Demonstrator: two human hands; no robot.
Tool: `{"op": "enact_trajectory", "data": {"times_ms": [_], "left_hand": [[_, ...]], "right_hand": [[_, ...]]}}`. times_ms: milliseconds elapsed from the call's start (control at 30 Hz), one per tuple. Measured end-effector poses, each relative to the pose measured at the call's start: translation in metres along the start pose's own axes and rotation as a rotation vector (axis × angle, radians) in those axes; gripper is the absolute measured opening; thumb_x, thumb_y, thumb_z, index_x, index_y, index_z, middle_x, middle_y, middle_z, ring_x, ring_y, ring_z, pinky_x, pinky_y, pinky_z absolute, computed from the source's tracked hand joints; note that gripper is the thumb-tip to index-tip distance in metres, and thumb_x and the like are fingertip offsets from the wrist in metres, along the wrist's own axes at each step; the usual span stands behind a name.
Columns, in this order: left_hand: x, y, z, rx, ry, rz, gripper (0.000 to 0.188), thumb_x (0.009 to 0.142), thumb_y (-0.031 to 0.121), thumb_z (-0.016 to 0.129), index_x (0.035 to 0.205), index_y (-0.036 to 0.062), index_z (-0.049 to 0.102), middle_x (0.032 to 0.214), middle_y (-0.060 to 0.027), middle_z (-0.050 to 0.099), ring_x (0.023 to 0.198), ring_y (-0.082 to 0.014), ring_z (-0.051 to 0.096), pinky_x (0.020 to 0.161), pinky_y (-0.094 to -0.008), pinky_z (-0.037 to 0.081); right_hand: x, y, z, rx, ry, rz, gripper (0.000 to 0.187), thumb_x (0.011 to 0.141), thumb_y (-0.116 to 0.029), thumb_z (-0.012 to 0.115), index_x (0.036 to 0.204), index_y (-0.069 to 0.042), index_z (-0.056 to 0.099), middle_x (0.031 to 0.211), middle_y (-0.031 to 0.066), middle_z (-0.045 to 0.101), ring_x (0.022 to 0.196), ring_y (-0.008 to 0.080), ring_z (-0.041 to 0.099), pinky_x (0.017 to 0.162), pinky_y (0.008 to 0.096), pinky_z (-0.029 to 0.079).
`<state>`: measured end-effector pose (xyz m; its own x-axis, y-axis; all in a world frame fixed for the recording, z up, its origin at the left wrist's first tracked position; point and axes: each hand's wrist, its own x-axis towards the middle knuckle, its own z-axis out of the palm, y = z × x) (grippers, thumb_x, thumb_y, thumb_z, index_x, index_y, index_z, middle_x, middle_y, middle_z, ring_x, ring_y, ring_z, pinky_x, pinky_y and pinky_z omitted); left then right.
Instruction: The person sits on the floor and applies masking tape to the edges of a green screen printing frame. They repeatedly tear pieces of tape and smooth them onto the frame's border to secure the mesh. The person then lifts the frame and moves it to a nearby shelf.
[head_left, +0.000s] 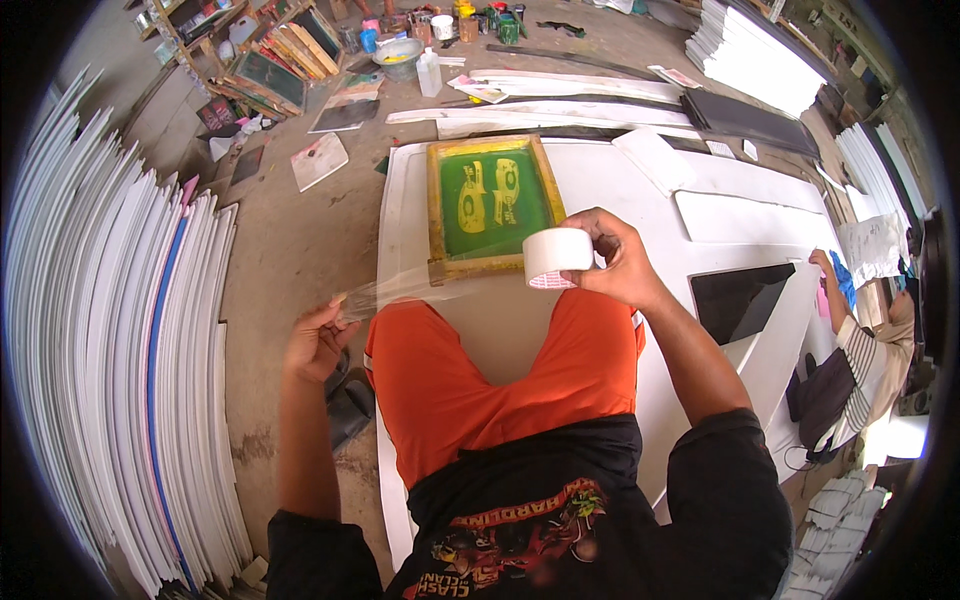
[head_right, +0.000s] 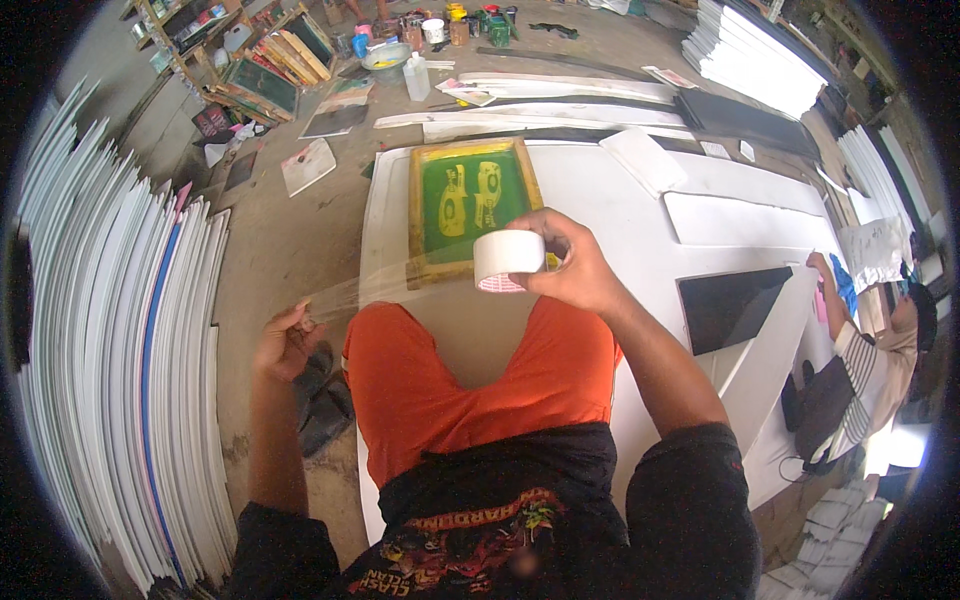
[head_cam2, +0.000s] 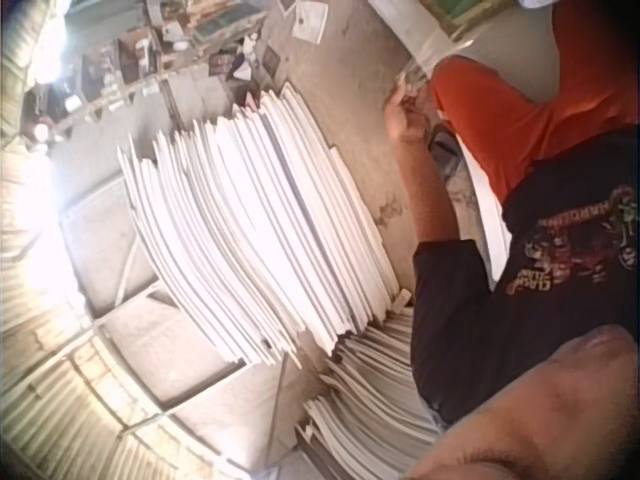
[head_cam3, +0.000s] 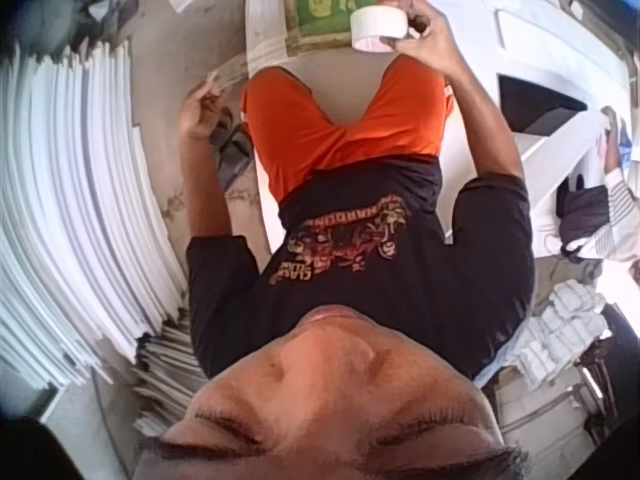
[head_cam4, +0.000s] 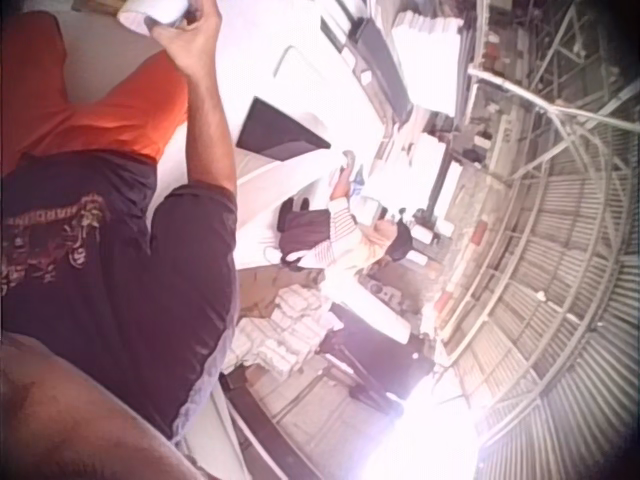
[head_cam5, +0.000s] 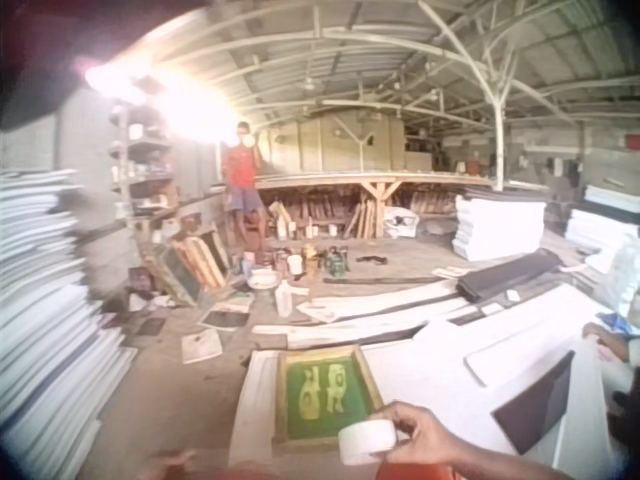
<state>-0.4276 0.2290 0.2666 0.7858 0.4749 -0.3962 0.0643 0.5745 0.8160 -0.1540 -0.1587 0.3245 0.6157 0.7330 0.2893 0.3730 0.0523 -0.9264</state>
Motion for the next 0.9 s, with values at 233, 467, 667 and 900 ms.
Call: {"op": "enact_trajectory", "data": {"times_ms": [233,467,667,900], "left_hand": [[0.003,0.014,0.008,0.052,-0.004,0.021,0.018,0.098,0.017,0.07,0.11,0.003,0.069,0.079,0.0012,0.064,0.073,-0.0126,0.066,0.085,-0.0344,0.063],[0.025,-0.005,0.025,0.075,0.038,0.0,0.022,0.098,0.014,0.07,0.115,-0.0002,0.067,0.08,-0.0006,0.063,0.075,-0.0129,0.065,0.085,-0.0364,0.063],[0.072,-0.022,0.036,-0.028,-0.031,-0.041,0.018,0.099,0.014,0.069,0.108,-0.0009,0.068,0.08,-0.0017,0.062,0.073,-0.0135,0.064,0.084,-0.0347,0.064],[0.104,-0.044,0.051,0.156,0.023,0.05,0.016,0.099,0.011,0.069,0.106,-0.0042,0.07,0.084,-0.0037,0.064,0.074,-0.013,0.064,0.083,-0.0322,0.064]], "right_hand": [[-0.003,-0.002,-0.026,-0.58,-0.273,-0.079,0.054,0.069,-0.004,0.081,0.122,-0.008,0.071,0.11,0.013,0.07,0.106,0.0323,0.069,0.092,0.0396,0.055],[-0.013,0.039,-0.058,-0.351,0.005,0.085,0.036,0.068,-0.004,0.084,0.097,-0.005,0.062,0.097,0.0041,0.067,0.092,0.0158,0.064,0.087,0.0341,0.052],[-0.015,0.039,-0.076,-0.041,0.051,0.219,0.042,0.069,-0.012,0.093,0.102,-0.005,0.067,0.097,0.0023,0.068,0.094,0.0147,0.064,0.088,0.0328,0.051],[-0.007,0.061,-0.11,-0.988,-0.308,0.186,0.057,0.057,-0.025,0.094,0.107,-0.006,0.073,0.104,0.0108,0.071,0.094,0.0315,0.069,0.083,0.041,0.056]]}}
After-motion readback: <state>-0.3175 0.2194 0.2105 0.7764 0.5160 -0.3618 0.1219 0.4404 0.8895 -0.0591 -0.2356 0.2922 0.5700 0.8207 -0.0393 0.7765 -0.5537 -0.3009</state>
